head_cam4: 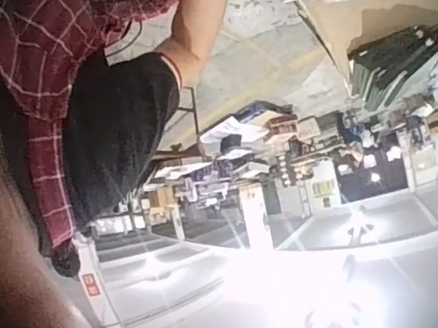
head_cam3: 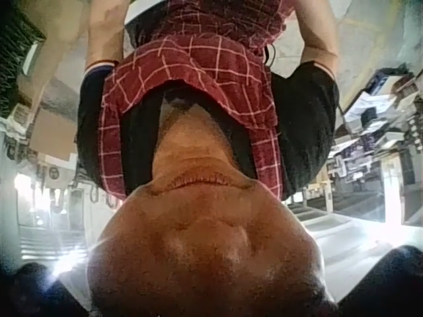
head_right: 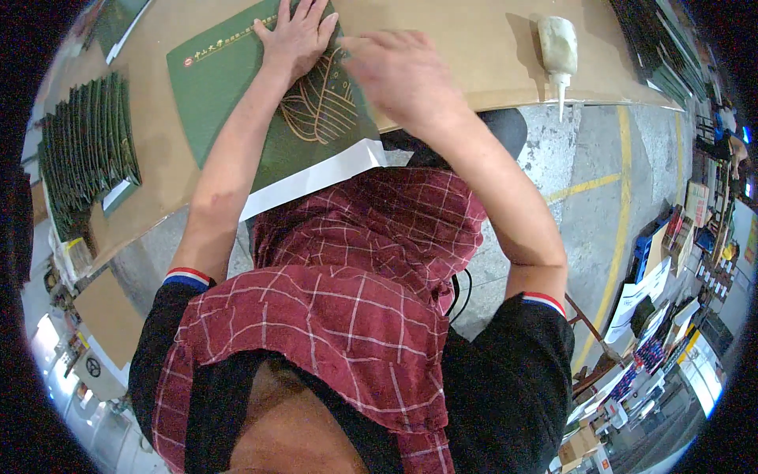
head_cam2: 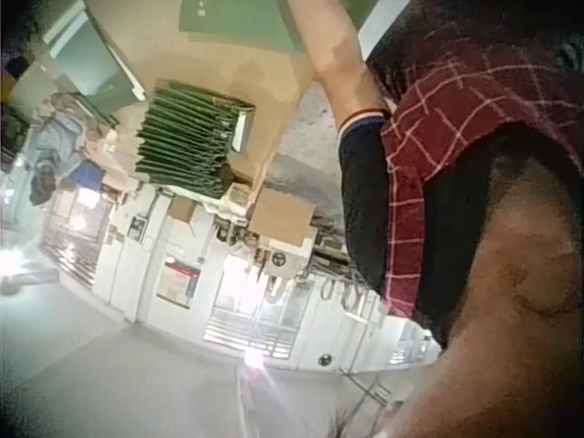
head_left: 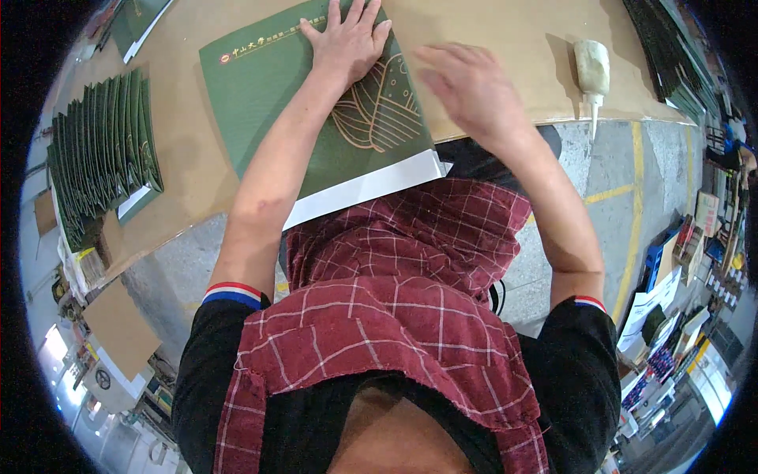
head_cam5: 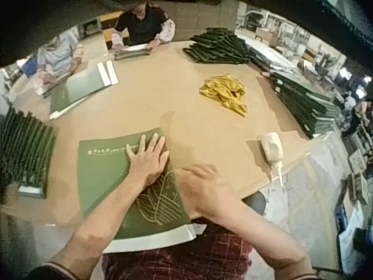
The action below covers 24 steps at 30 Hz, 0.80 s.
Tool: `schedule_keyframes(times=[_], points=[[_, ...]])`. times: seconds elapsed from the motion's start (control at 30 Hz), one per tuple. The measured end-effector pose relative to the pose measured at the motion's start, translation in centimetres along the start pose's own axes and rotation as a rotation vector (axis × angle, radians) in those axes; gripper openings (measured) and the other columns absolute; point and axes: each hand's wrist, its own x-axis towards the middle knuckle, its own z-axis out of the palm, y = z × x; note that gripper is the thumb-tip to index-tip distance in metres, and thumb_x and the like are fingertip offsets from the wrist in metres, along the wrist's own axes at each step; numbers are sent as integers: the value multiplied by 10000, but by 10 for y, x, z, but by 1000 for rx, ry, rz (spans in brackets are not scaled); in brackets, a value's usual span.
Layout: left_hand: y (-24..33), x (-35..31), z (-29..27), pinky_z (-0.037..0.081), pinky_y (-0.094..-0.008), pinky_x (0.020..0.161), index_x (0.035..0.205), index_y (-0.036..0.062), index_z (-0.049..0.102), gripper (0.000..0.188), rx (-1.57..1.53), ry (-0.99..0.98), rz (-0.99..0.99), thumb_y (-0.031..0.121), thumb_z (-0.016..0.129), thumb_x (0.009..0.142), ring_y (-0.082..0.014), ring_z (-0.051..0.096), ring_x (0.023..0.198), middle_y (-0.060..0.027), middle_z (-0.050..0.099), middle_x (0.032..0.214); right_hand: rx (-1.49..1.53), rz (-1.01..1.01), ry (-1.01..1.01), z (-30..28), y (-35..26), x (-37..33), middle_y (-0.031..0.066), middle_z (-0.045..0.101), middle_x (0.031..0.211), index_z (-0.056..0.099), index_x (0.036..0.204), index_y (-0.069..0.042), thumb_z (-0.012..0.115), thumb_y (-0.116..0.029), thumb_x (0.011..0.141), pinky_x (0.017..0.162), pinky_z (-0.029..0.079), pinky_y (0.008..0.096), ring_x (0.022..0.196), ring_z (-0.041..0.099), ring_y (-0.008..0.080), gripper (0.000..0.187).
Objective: Assembling and gluing paper folders at an industrial workbench.
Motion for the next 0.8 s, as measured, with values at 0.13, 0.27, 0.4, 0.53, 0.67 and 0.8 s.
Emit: schedule_keyframes(times=[0.13,0.27,0.4,0.53,0.67,0.8], points=[[-18,15,13,130,-576,1010,1305,84,333,543,-216,268,325,432,319,888,-322,273,1257,-118,298,1374,-293,-182,97,59,-5,-4,107,447,1243,447,1197,-74,464,-342,848,977,286,433,1191,378,249,440],[-25,20,0,105,-510,1048,1322,61,287,590,-56,75,201,460,319,889,-273,217,1291,-130,252,1390,-241,-45,1,73,-9,-36,114,353,1332,391,1258,-46,455,-399,839,1032,184,464,1257,297,233,552],[-36,23,14,81,-510,1053,1346,67,230,603,-107,60,194,469,287,900,-253,138,1320,-111,196,1414,-348,-115,-84,65,-15,-43,128,335,1344,352,1277,-41,469,-417,829,1036,180,466,1271,274,258,596],[-29,20,-6,94,-504,1048,1348,67,226,610,-147,6,182,466,313,895,-253,143,1317,-110,202,1412,-128,-405,-183,53,18,-2,156,304,1352,336,1276,-77,554,-434,768,1042,191,466,1283,238,294,658],[-61,23,17,84,-519,1043,1360,94,198,620,-228,62,332,461,355,885,-263,131,1319,-113,169,1423,-237,-516,-448,29,5,1,120,257,1386,288,1328,-184,620,-547,632,1046,192,464,1296,208,289,853],[-121,-55,41,271,-402,999,1231,100,452,418,114,284,686,225,476,833,-225,358,1210,-51,425,1293,-611,-560,-552,20,12,-21,38,273,1388,278,1333,-177,638,-407,668,1045,222,432,1293,224,265,790]])
